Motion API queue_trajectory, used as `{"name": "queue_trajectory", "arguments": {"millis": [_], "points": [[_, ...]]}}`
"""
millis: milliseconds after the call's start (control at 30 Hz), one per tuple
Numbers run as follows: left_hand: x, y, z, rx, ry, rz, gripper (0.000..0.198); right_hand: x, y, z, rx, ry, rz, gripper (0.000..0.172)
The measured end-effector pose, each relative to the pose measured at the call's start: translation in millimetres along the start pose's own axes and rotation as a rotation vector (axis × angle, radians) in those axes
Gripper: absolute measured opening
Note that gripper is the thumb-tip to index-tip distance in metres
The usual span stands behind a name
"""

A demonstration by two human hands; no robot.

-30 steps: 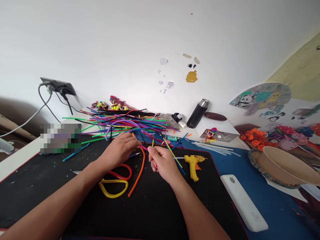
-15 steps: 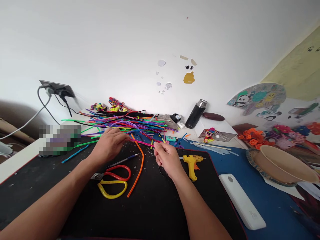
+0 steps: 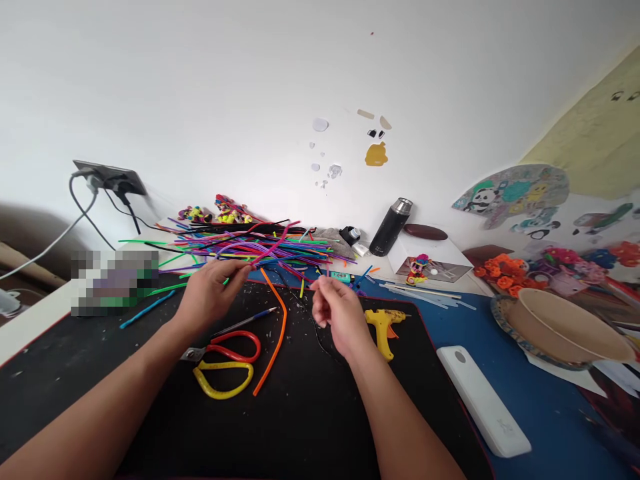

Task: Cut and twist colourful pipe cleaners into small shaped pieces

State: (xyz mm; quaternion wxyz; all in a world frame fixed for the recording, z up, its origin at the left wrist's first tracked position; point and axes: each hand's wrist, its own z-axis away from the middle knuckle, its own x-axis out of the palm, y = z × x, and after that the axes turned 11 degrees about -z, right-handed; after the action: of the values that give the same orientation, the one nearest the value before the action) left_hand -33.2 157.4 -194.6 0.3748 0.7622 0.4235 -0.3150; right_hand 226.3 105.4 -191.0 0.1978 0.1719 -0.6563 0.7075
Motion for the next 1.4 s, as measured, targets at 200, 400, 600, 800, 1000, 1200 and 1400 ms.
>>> {"name": "queue_trajectory", "arguments": {"millis": [200,400,600,800,1000,1200,1400], "points": [[9.9,17.6,11.8,0.327,-0.006,0.106,0.029,12.6,18.6,8.2,0.068,-0.157,0.104,0.054],[14.1,34.6,19.0,0.571,-0.052,0.166,0.018,12.5,25.1,8.2,0.003,-0.143,0.146,0.052],[16.3,34.2,19.0,0.558,-0.115,0.185,0.021,9.9,16.5,11.5,-0.147,-0.107,0.343,0.049],[16.7,22.3,17.1,0.461,-0.203,0.227,0.028,4.4,15.1,8.5,-0.217,-0.078,0.368,0.048],[12.5,20.3,12.5,0.415,-0.246,0.237,0.034,-1.2,11.5,2.8,-0.272,0.015,0.331,0.051],[11.3,14.6,10.4,0.368,-0.298,0.217,0.038,-3.4,5.1,-0.2,-0.270,0.071,0.242,0.054],[6.0,13.5,7.6,0.263,-0.459,0.282,0.043,-11.6,9.6,-6.8,-0.281,0.101,0.161,0.050]]}}
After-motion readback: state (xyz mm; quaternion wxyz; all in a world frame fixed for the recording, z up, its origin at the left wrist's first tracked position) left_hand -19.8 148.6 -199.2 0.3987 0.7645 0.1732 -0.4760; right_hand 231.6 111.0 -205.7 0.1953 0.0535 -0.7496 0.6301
